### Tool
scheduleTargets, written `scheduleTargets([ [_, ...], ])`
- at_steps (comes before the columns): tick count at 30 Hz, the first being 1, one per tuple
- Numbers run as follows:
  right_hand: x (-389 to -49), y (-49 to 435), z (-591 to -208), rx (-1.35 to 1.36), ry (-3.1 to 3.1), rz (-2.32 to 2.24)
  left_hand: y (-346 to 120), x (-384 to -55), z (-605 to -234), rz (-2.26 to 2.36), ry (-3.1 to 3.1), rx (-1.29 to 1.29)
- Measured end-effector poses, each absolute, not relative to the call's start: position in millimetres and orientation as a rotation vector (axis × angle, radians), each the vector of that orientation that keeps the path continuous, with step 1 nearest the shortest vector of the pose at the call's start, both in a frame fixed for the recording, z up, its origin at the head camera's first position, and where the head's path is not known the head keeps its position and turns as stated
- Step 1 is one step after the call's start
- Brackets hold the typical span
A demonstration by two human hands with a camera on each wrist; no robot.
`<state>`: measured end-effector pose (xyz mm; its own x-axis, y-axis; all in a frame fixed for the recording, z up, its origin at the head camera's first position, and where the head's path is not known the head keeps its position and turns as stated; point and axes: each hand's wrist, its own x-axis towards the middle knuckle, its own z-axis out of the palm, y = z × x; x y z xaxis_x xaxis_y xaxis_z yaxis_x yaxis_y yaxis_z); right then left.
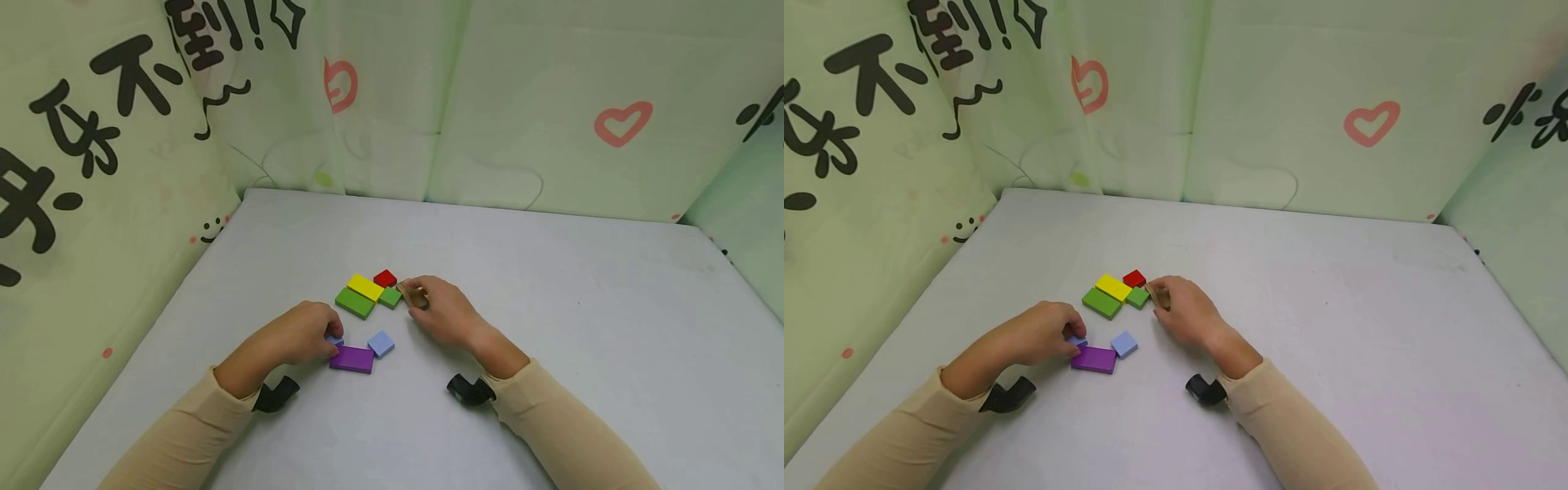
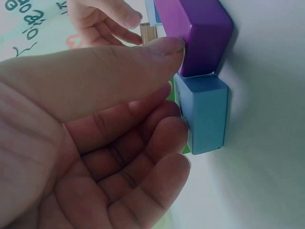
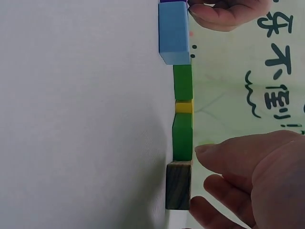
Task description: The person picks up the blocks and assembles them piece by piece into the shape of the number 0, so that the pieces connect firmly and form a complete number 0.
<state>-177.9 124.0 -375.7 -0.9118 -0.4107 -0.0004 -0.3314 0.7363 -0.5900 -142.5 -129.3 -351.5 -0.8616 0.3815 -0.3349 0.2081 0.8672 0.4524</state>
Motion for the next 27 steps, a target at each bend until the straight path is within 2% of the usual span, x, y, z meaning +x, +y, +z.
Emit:
scheduleTargets([
  [27,-183.5,127.0,-375.2,-0.536,2.791,-0.897,-127.2,-143.6,-354.1,0.568,2.619,0.404],
])
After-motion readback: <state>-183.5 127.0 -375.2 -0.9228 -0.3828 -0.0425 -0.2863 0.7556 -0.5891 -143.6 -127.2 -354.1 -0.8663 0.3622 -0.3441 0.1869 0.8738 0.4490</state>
